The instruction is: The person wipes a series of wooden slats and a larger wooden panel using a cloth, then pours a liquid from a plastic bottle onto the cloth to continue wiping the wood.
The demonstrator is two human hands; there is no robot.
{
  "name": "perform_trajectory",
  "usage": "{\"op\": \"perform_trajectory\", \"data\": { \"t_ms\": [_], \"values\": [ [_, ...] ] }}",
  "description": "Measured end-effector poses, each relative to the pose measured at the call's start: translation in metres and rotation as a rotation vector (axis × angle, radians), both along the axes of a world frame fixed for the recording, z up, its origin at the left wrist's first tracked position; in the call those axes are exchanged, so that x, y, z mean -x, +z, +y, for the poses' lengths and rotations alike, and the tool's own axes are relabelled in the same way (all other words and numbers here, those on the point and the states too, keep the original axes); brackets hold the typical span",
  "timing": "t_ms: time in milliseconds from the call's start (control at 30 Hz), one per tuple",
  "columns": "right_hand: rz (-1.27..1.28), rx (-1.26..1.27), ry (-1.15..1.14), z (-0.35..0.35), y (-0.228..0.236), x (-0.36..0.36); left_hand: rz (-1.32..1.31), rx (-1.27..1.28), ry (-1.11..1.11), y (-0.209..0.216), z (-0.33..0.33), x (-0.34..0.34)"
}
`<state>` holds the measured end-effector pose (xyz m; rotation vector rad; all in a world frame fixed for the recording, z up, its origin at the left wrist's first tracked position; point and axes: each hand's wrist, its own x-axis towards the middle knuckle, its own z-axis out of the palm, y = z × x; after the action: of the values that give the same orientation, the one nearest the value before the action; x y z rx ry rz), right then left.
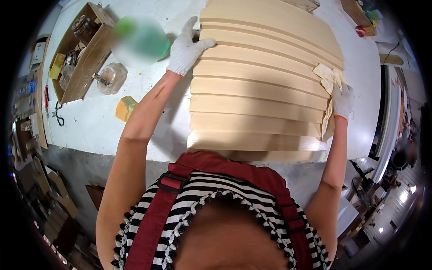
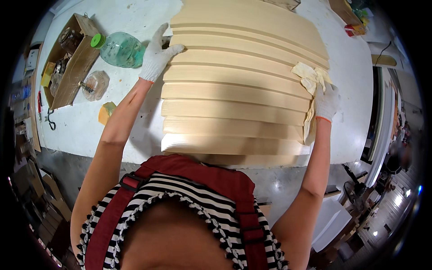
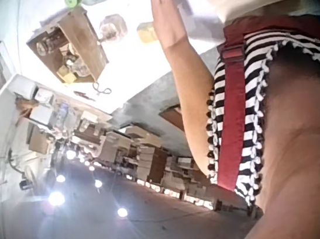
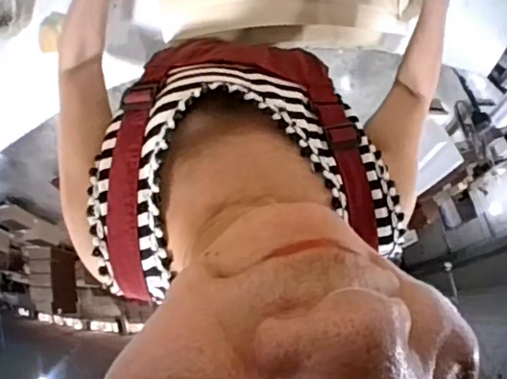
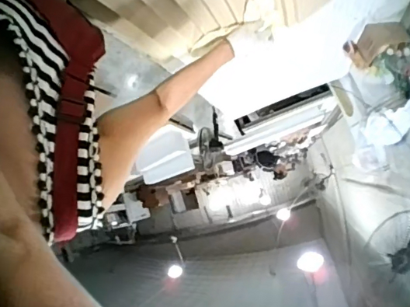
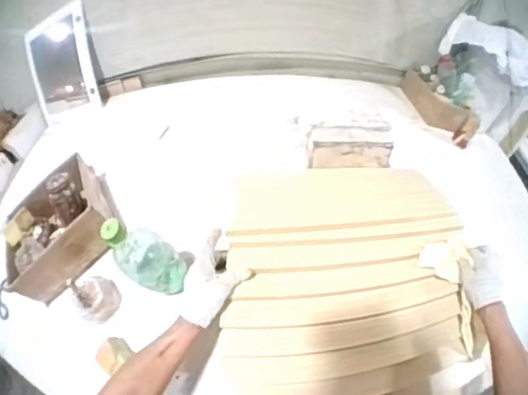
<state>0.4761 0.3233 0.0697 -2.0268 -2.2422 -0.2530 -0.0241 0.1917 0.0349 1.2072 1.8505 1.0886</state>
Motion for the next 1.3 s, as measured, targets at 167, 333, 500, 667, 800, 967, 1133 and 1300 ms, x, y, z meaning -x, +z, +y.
{"op": "perform_trajectory", "data": {
  "t_ms": [167, 333, 500, 667, 800, 967, 1133, 1300],
  "values": [
    [0.149, 0.007, -0.021, -0.009, 0.005, 0.016, -0.027, -0.139, 0.072, -0.003, 0.003, 0.005],
    [0.434, -0.174, 0.473, -0.060, 0.041, 0.132, -0.076, -0.146, 0.080, 0.016, 0.015, 0.007],
    [0.355, -0.083, 1.123, -0.083, 0.057, 0.268, -0.319, -0.137, 0.103, 0.027, 0.018, -0.002],
    [0.600, -0.108, 1.027, -0.097, 0.064, 0.279, -0.494, -0.144, 0.232, 0.028, 0.022, 0.008],
    [0.828, -0.078, 0.143, -0.064, 0.055, 0.138, -0.515, -0.152, 0.209, 0.046, 0.020, 0.004],
    [-0.041, -0.147, -0.056, -0.012, 0.021, 0.037, -0.779, -0.248, 0.164, 0.046, 0.041, 0.000],
    [-0.367, 0.006, 0.200, -0.006, 0.017, 0.125, -0.780, -0.218, 0.069, 0.040, 0.047, 0.015],
    [-0.290, -0.004, 0.205, -0.006, 0.007, 0.170, -0.925, -0.418, 0.132, 0.022, 0.053, 0.006]
  ]
}}
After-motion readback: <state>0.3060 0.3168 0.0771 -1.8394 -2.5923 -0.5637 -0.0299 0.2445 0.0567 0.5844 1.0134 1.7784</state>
